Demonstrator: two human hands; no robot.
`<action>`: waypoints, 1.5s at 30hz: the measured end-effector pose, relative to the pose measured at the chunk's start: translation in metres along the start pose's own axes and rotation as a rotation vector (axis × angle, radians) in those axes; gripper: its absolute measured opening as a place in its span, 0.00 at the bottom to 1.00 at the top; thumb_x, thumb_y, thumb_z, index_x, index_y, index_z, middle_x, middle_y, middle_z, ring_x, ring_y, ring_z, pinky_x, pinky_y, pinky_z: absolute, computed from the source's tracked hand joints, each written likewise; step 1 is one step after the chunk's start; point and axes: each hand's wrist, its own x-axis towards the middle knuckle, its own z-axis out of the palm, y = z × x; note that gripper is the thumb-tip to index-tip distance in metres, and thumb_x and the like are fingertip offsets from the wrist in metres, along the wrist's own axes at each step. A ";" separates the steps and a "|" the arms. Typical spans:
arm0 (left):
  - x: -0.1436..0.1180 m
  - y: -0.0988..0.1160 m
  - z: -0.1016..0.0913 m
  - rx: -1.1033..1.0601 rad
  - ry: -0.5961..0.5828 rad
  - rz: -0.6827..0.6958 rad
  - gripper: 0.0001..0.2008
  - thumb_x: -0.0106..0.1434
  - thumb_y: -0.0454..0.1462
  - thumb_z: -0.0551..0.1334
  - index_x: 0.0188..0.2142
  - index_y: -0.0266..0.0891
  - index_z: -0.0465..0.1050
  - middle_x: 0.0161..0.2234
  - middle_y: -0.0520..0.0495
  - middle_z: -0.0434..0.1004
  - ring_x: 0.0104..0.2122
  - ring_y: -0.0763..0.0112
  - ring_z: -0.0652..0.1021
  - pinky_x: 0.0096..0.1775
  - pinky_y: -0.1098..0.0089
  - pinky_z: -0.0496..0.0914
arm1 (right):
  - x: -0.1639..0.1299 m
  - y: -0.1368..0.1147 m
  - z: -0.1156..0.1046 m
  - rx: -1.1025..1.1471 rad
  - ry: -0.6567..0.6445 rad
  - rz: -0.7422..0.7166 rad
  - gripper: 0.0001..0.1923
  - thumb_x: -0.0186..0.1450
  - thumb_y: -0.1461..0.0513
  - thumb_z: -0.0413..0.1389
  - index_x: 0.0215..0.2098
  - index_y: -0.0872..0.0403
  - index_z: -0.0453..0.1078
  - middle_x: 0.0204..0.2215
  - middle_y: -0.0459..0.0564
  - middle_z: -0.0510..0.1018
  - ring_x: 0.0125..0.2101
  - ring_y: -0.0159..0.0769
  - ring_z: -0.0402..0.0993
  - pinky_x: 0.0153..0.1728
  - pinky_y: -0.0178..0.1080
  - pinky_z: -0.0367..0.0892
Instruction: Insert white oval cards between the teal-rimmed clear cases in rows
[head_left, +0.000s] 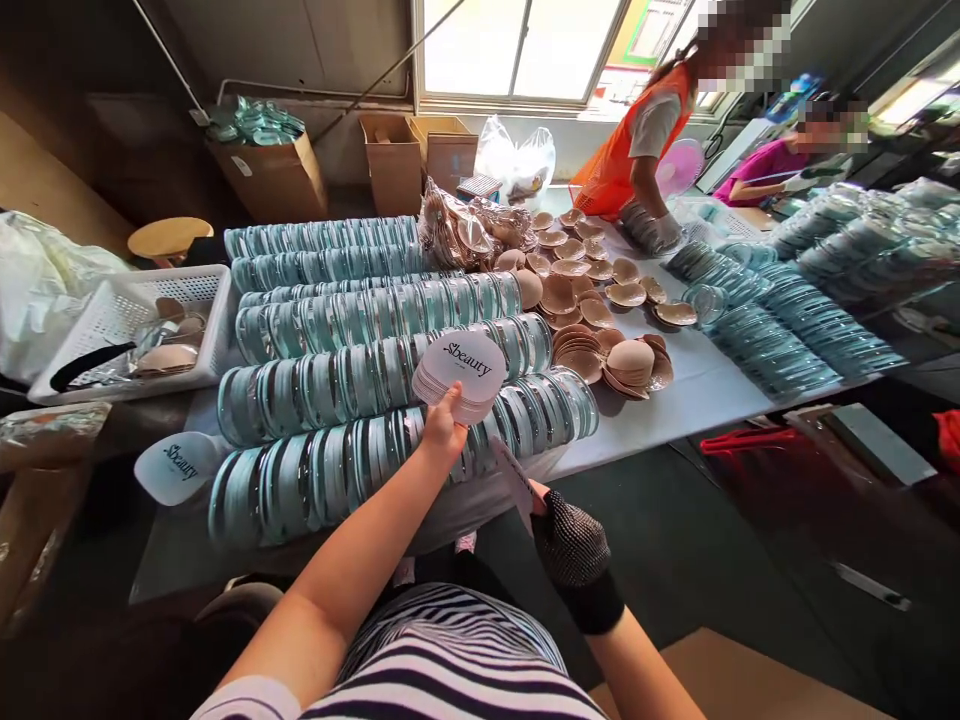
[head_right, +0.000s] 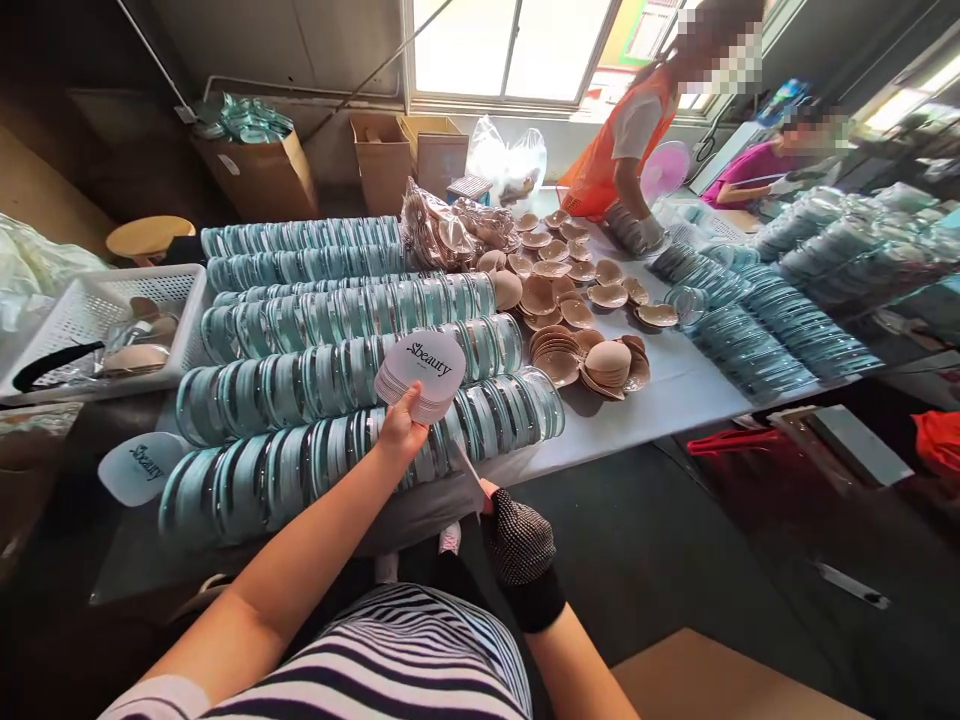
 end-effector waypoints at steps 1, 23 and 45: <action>0.000 0.000 0.000 -0.002 -0.002 -0.005 0.16 0.60 0.28 0.63 0.48 0.38 0.74 0.44 0.44 0.81 0.48 0.63 0.79 0.55 0.59 0.70 | 0.000 0.000 -0.001 -0.021 -0.009 0.014 0.20 0.69 0.58 0.43 0.46 0.54 0.76 0.30 0.52 0.82 0.27 0.35 0.78 0.28 0.32 0.69; 0.005 -0.002 -0.007 0.015 -0.108 -0.008 0.23 0.58 0.30 0.66 0.53 0.43 0.71 0.51 0.45 0.78 0.53 0.60 0.75 0.57 0.57 0.67 | 0.083 -0.007 0.054 -0.214 -0.303 0.233 0.16 0.72 0.60 0.43 0.43 0.56 0.71 0.33 0.53 0.81 0.31 0.34 0.77 0.27 0.32 0.56; 0.002 -0.010 -0.005 0.092 -0.073 0.089 0.27 0.56 0.30 0.67 0.54 0.47 0.69 0.51 0.47 0.78 0.53 0.63 0.75 0.55 0.60 0.68 | 0.118 -0.007 0.023 0.195 -0.285 0.245 0.16 0.68 0.55 0.48 0.34 0.54 0.73 0.28 0.51 0.78 0.29 0.35 0.75 0.33 0.36 0.68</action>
